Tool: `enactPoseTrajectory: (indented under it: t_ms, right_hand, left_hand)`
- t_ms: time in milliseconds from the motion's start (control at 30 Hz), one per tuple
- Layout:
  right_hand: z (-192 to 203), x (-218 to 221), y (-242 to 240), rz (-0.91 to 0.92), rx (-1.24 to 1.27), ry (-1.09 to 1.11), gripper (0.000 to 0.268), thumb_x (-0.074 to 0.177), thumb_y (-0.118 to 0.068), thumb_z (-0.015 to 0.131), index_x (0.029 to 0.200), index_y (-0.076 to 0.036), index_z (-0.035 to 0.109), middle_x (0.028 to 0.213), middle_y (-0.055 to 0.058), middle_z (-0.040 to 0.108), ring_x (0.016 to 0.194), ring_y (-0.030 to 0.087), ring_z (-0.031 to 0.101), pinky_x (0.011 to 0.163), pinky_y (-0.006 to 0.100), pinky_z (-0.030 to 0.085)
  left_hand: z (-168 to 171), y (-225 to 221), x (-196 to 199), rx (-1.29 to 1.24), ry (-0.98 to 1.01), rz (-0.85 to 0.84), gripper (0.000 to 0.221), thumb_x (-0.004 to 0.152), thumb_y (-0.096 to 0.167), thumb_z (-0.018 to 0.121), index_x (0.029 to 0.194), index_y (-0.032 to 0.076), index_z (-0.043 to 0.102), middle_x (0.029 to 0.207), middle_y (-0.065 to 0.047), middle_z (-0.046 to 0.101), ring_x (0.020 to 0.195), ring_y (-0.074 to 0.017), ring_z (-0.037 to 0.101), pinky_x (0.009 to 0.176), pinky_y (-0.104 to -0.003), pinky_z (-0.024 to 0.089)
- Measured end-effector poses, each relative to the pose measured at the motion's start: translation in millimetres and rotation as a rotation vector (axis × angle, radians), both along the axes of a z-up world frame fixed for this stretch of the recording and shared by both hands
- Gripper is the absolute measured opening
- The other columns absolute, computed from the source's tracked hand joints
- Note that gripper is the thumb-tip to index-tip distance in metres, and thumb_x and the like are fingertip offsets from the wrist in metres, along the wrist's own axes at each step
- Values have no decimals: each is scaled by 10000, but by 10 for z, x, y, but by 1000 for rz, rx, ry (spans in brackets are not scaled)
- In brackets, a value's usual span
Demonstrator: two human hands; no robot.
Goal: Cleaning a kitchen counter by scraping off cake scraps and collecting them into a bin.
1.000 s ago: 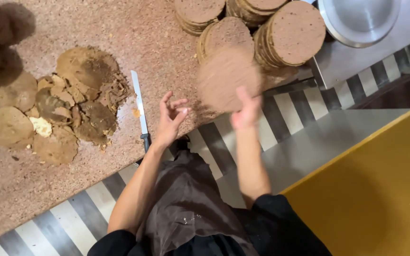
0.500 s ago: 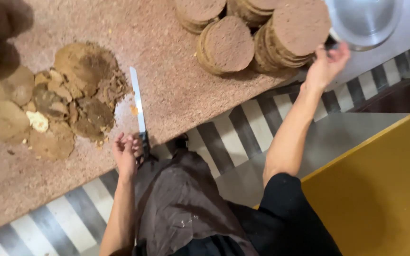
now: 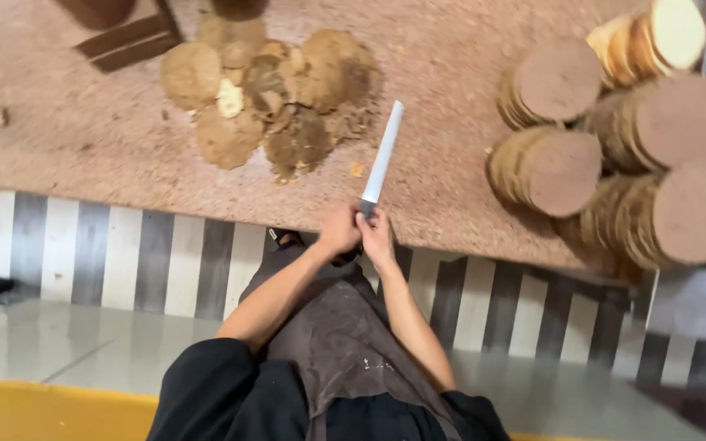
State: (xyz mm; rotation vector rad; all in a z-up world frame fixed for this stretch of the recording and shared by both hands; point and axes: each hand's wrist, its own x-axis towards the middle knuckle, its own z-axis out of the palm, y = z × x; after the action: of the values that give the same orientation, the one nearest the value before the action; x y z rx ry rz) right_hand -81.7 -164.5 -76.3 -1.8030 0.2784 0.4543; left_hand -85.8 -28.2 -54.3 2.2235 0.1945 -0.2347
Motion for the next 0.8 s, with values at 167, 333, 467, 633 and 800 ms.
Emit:
enactPoseTrajectory:
  t_ms: [167,333,467,633,800]
  right_hand:
    - [514,299,-40,30,-219,-117,403,957,-223,699,1290,-42,564,1045,176,721,915,302,692,773,453,546]
    - [600,369,-190,25,-451,-306,424,1027,-293,531,1363,-36,509,1053,249,691,947,435,667,801,525,505]
    - [470,636,-101,-49,-547,-177,327,1067,-292,531,1157,15,593,973,263,684,897,415,668,806,524,498]
    - [255,969,-12,-194,-752,-438,326,1005,-243,670,1124,58,638,984,269,691,919,443,664,795,540,504]
    - [1054,901,1379,-441,-1047,-661,642,844,-194,795,1295,152,496,1182,373,545,1104,535,497,912,611,370]
  left_hand:
    - [276,165,-61,-509,-97,-44,596,872,166,751,1385,29,479,1150,-175,670,959,-276,679,853,-397,575]
    - [335,1003,-268,-361,-219,104,663,886,135,736,1457,4,425,1233,-151,661,929,-195,691,839,-342,564]
    - [215,1932,-575,-393,-173,475,556,913,122,710,1416,21,495,1187,-144,682,883,-188,684,783,-318,577]
    - [245,3058,-1286,-404,-176,747,473,907,110,704,1350,28,560,1169,-135,724,879,-186,705,768,-324,591]
    - [178,4353,-1996,-310,-222,930,452,890,96,712,1316,23,579,1210,-139,711,881,-191,727,788,-328,586]
